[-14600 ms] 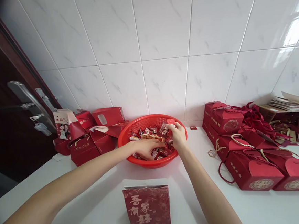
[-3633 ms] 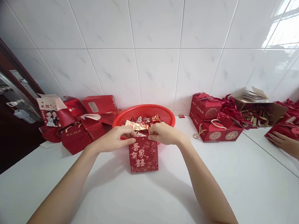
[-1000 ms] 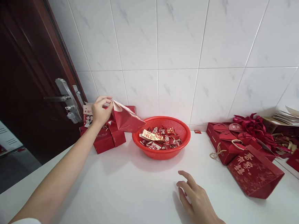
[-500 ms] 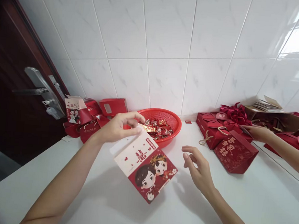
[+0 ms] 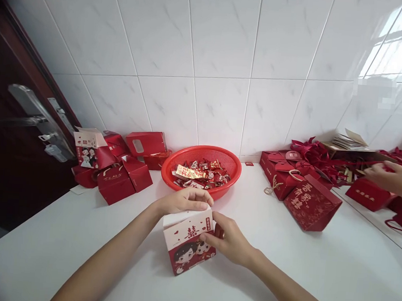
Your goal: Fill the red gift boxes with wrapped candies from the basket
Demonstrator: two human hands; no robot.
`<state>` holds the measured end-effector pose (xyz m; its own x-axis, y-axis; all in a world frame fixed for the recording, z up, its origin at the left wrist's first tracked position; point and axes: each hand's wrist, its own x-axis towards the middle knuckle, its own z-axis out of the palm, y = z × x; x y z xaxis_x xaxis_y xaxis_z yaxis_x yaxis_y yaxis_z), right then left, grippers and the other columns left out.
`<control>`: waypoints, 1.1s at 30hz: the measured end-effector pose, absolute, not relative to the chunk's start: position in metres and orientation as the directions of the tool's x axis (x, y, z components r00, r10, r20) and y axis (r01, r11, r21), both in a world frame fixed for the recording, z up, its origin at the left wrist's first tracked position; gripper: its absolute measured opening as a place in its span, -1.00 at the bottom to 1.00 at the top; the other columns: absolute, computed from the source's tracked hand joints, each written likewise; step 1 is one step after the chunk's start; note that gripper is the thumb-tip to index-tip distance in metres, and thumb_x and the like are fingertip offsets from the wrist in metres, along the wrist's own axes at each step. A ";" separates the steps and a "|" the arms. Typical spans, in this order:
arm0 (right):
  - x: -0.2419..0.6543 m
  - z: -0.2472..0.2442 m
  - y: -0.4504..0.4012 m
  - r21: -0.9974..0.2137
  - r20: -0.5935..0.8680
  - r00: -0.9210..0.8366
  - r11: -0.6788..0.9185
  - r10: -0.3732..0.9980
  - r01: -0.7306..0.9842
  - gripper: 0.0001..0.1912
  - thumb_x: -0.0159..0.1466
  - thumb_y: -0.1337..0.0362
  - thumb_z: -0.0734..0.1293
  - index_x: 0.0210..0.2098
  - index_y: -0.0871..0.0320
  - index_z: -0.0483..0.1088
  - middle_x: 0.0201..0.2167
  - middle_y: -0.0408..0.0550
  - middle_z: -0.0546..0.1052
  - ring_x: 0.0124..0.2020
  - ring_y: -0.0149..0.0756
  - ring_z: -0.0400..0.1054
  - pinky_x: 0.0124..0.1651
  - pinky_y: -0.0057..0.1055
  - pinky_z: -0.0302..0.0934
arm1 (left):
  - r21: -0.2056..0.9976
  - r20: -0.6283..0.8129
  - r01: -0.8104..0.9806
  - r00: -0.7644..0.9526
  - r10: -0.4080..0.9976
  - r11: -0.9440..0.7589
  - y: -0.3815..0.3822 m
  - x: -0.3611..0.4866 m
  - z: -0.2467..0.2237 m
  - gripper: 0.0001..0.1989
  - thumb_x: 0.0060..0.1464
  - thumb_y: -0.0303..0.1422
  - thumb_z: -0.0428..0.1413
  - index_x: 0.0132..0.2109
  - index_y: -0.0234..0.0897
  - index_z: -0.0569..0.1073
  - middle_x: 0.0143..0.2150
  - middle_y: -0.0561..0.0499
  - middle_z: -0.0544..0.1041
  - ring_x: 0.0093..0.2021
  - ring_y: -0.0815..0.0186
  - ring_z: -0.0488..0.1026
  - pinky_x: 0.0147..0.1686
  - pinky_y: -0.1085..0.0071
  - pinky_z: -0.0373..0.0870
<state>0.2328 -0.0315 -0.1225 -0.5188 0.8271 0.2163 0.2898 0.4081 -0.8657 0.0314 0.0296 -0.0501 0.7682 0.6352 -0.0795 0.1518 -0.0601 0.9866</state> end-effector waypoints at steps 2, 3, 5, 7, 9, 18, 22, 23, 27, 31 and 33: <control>0.230 -0.123 -0.032 -0.865 0.233 -0.499 0.413 0.835 0.287 -0.69 0.31 0.00 0.33 -0.25 0.14 0.36 -0.37 -0.11 0.50 -0.43 -0.36 0.31 -0.37 -0.43 0.26 | 0.986 -0.113 0.163 0.774 0.624 -0.023 0.030 0.028 -0.049 -0.59 0.01 -0.05 0.30 -0.16 -0.28 0.50 -0.26 0.03 0.49 -0.30 0.37 0.41 -0.27 0.44 0.33; 0.228 -0.122 -0.031 -0.856 0.255 -0.488 0.429 0.835 0.287 -0.70 0.31 0.00 0.33 -0.26 0.14 0.36 -0.38 -0.12 0.49 -0.43 -0.36 0.31 -0.36 -0.43 0.26 | 0.985 -0.113 0.170 0.771 0.626 -0.032 0.031 0.026 -0.047 -0.59 0.02 -0.06 0.29 -0.13 -0.27 0.51 -0.27 0.04 0.49 -0.31 0.38 0.41 -0.27 0.44 0.33; 0.224 -0.121 -0.028 -0.834 0.304 -0.471 0.470 0.828 0.289 -0.72 0.31 0.02 0.34 -0.26 0.12 0.36 -0.38 -0.13 0.49 -0.42 -0.36 0.32 -0.34 -0.43 0.27 | 0.981 -0.085 0.177 0.752 0.653 -0.076 0.033 0.019 -0.039 -0.60 0.08 -0.08 0.25 -0.05 -0.24 0.50 -0.28 0.04 0.50 -0.31 0.38 0.42 -0.26 0.43 0.33; 0.220 -0.120 -0.022 -0.819 0.331 -0.465 0.495 0.821 0.290 -0.75 0.32 0.05 0.34 -0.22 0.11 0.37 -0.34 -0.11 0.51 -0.39 -0.36 0.35 -0.30 -0.42 0.29 | 0.977 -0.034 0.169 0.727 0.686 -0.130 0.037 0.011 -0.028 -0.61 0.14 -0.10 0.22 0.01 -0.23 0.48 -0.24 0.02 0.52 -0.26 0.34 0.46 -0.21 0.40 0.36; 0.218 -0.120 -0.014 -0.824 0.319 -0.467 0.485 0.825 0.293 -0.76 0.33 0.07 0.33 -0.17 0.11 0.38 -0.29 -0.09 0.54 -0.38 -0.35 0.37 -0.30 -0.42 0.30 | 0.968 0.027 0.162 0.696 0.718 -0.193 0.043 0.000 -0.018 -0.61 0.15 -0.11 0.20 0.03 -0.24 0.48 -0.19 -0.02 0.55 -0.17 0.29 0.49 -0.11 0.35 0.39; 0.251 -0.075 0.026 -0.780 0.398 -0.458 0.556 0.795 0.286 -0.68 0.33 0.03 0.28 -0.12 0.14 0.43 -0.17 0.01 0.57 -0.43 -0.38 0.41 -0.35 -0.42 0.33 | 0.715 -0.105 0.584 0.634 0.766 -0.385 0.098 -0.031 -0.014 -0.69 0.11 -0.12 0.15 -0.34 -0.30 0.58 -0.32 -0.04 0.59 -0.28 0.25 0.50 -0.24 0.40 0.39; 0.249 -0.054 0.073 -0.795 0.442 -0.259 0.509 0.859 0.330 -0.76 0.29 0.10 0.29 -0.28 0.15 0.44 -0.31 -0.03 0.57 -0.45 -0.34 0.41 -0.41 -0.41 0.31 | 0.228 -0.411 0.887 0.461 0.786 -0.401 0.126 -0.015 -0.031 -0.77 0.02 -0.22 0.15 -0.47 -0.23 0.57 -0.47 0.01 0.56 -0.38 0.22 0.48 -0.36 0.41 0.32; 0.246 -0.052 0.087 -0.806 0.421 -0.244 0.484 0.874 0.342 -0.80 0.27 0.14 0.31 -0.30 0.15 0.44 -0.34 -0.05 0.57 -0.48 -0.36 0.40 -0.43 -0.42 0.30 | 0.142 -0.430 0.913 0.405 0.807 -0.383 0.133 -0.010 -0.034 -0.83 -0.02 -0.24 0.18 -0.41 -0.20 0.61 -0.42 0.00 0.59 -0.34 0.18 0.50 -0.34 0.40 0.34; 0.228 -0.052 0.134 -0.876 0.296 -0.197 0.348 0.935 0.334 -0.94 0.18 0.31 0.35 -0.40 0.16 0.46 -0.43 -0.11 0.56 -0.55 -0.40 0.39 -0.49 -0.48 0.26 | 0.044 -0.356 0.937 0.339 0.871 -0.347 0.165 0.003 -0.038 -0.37 -0.11 -0.41 0.19 0.19 -0.14 0.47 0.04 -0.11 0.59 -0.03 0.05 0.52 -0.15 0.35 0.40; 0.219 -0.058 0.153 -0.950 0.132 -0.143 0.166 0.981 0.265 -0.94 0.19 0.39 0.34 -0.42 0.18 0.44 -0.59 -0.18 0.48 -0.62 -0.43 0.36 -0.56 -0.53 0.20 | 0.037 -0.302 0.943 0.326 0.896 -0.330 0.196 0.007 -0.038 -0.25 0.03 -0.47 0.05 0.40 -0.16 0.17 0.24 -0.18 0.45 0.05 0.12 0.52 -0.09 0.38 0.42; 0.219 -0.060 0.154 -0.956 0.098 -0.121 0.127 0.988 0.266 -0.93 0.17 0.42 0.35 -0.45 0.19 0.43 -0.61 -0.18 0.46 -0.62 -0.44 0.35 -0.57 -0.55 0.19 | 0.035 -0.309 0.943 0.326 0.893 -0.332 0.207 0.010 -0.042 -0.35 0.06 -0.43 0.07 0.33 -0.16 0.29 0.22 -0.15 0.47 0.06 0.13 0.52 -0.05 0.38 0.42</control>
